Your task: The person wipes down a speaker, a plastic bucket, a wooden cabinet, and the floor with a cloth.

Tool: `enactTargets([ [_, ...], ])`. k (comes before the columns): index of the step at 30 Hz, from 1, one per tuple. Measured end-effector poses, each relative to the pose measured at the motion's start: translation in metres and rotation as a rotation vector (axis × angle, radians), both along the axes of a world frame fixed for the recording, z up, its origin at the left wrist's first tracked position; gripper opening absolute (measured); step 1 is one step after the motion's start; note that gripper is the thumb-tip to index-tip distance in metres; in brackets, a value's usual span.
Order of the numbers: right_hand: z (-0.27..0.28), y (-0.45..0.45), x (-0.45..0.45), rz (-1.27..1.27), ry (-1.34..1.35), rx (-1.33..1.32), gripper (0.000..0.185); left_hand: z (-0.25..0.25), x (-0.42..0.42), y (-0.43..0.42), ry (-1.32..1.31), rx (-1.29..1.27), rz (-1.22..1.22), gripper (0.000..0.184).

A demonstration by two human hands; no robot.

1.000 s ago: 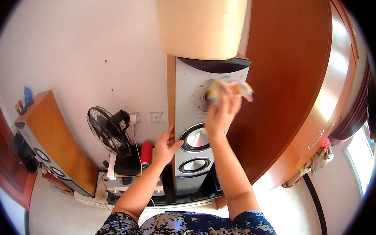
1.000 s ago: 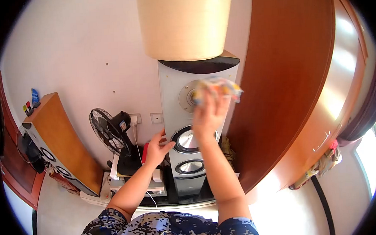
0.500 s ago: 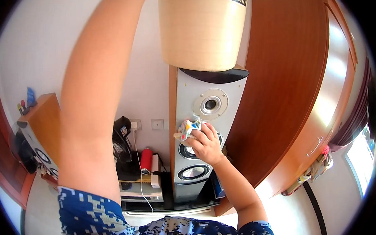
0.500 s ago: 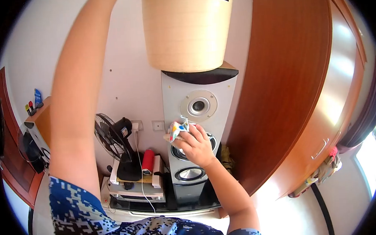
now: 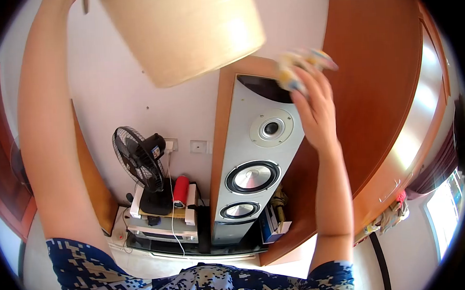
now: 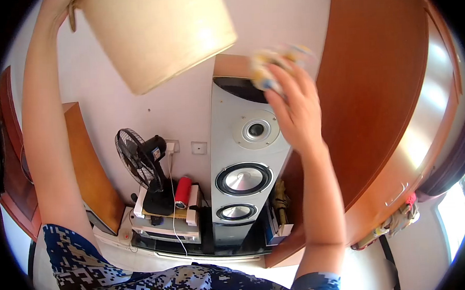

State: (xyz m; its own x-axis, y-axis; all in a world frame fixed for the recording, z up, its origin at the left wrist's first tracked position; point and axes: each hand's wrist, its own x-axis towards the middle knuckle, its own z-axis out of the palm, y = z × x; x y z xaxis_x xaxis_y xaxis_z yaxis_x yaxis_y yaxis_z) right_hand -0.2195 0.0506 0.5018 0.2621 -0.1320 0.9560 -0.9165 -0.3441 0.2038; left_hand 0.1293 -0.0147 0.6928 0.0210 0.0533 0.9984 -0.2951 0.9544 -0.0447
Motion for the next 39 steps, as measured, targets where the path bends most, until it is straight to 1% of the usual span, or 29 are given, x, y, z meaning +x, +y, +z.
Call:
enactTargets([
  [1, 0.018, -0.011, 0.005, 0.003, 0.138, 0.178, 0.028, -0.022, 0.002, 0.010, 0.035, -0.015, 0.123, 0.020],
  [2, 0.034, -0.026, 0.003, 0.035, 0.073, 0.425, 0.030, -0.036, 0.004, 0.014, 0.072, -0.031, 0.248, 0.021],
  [4, 0.067, -0.053, -0.005, 0.093, -0.053, 0.924, 0.035, -0.054, 0.033, -0.004, 0.070, 0.093, 0.302, 0.027],
  [5, 0.084, -0.064, -0.010, -0.206, 0.019, 1.028, 0.042, -0.066, 0.059, -0.019, 0.066, 0.158, 0.327, 0.030],
  [6, 0.091, -0.075, -0.018, -0.343, 0.069, 1.077, 0.044, -0.077, 0.085, -0.035, 0.068, 0.217, 0.348, 0.034],
  [8, 0.102, -0.109, -0.062, -0.438, 0.031, 1.223, 0.046, -0.092, 0.120, -0.058, 0.067, 0.329, 0.379, 0.041],
  [11, 0.105, -0.129, -0.082, -0.684, 0.071, 1.207, 0.047, -0.140, 0.151, -0.042, 0.252, 0.386, 0.456, 0.037],
  [12, 0.108, -0.128, -0.066, -0.554, -0.047, 1.250, 0.046, -0.158, 0.166, -0.041, 0.307, 0.425, 0.490, 0.034],
  [14, 0.102, -0.112, -0.015, -0.291, -0.301, 1.343, 0.045, -0.189, 0.209, -0.053, 0.333, 0.403, 0.453, 0.035],
  [16, 0.091, -0.102, 0.031, -0.075, -0.337, 1.352, 0.047, -0.214, 0.235, -0.057, 0.287, 0.430, 0.613, 0.035],
  [17, 0.088, -0.095, 0.043, 0.033, -0.357, 1.352, 0.047, -0.224, 0.240, -0.060, 0.306, 0.440, 0.656, 0.034],
  [19, 0.088, -0.081, 0.048, -0.019, -0.102, 1.246, 0.043, -0.238, 0.246, -0.067, 0.338, 0.453, 0.741, 0.034],
  [20, 0.088, -0.075, 0.052, -0.040, 0.029, 1.188, 0.041, -0.243, 0.247, -0.072, 0.333, 0.455, 0.740, 0.034],
  [22, 0.087, -0.062, 0.051, 0.121, 0.008, 1.186, 0.037, -0.255, 0.256, -0.073, 0.333, 0.459, 0.785, 0.036],
  [24, 0.089, -0.058, 0.034, 0.319, 0.050, 1.244, 0.036, -0.258, 0.264, -0.063, 0.327, 0.467, 0.797, 0.036],
  [25, 0.089, -0.057, 0.033, 0.341, 0.040, 1.288, 0.037, -0.256, 0.262, -0.065, 0.314, 0.468, 0.774, 0.036],
  [26, 0.092, -0.053, 0.027, 0.353, 0.027, 1.323, 0.038, -0.257, 0.260, -0.063, 0.360, 0.491, 0.706, 0.035],
  [27, 0.097, -0.050, 0.018, 0.363, 0.020, 1.355, 0.040, -0.258, 0.255, -0.059, 0.403, 0.603, 0.689, 0.039],
  [28, 0.101, -0.053, 0.012, 0.325, 0.162, 1.310, 0.043, -0.258, 0.251, -0.052, 0.448, 0.712, 0.675, 0.043],
  [31, 0.105, -0.067, 0.000, 0.368, 0.231, 1.362, 0.044, -0.267, 0.243, -0.034, 0.509, 0.848, 0.743, 0.054],
  [33, 0.109, -0.083, -0.012, 0.386, 0.322, 1.402, 0.046, -0.282, 0.242, -0.030, 0.499, 0.665, 0.838, 0.054],
  [34, 0.112, -0.090, -0.016, 0.385, 0.348, 1.431, 0.046, -0.279, 0.227, -0.017, 0.480, 0.652, 0.861, 0.052],
  [37, 0.117, -0.113, -0.028, 0.393, 0.451, 1.449, 0.050, -0.292, 0.204, 0.005, 0.511, 0.581, 0.796, 0.050],
  [39, 0.119, -0.129, -0.033, 0.397, 0.481, 1.481, 0.052, -0.301, 0.191, 0.024, 0.543, 0.655, 0.794, 0.045],
])
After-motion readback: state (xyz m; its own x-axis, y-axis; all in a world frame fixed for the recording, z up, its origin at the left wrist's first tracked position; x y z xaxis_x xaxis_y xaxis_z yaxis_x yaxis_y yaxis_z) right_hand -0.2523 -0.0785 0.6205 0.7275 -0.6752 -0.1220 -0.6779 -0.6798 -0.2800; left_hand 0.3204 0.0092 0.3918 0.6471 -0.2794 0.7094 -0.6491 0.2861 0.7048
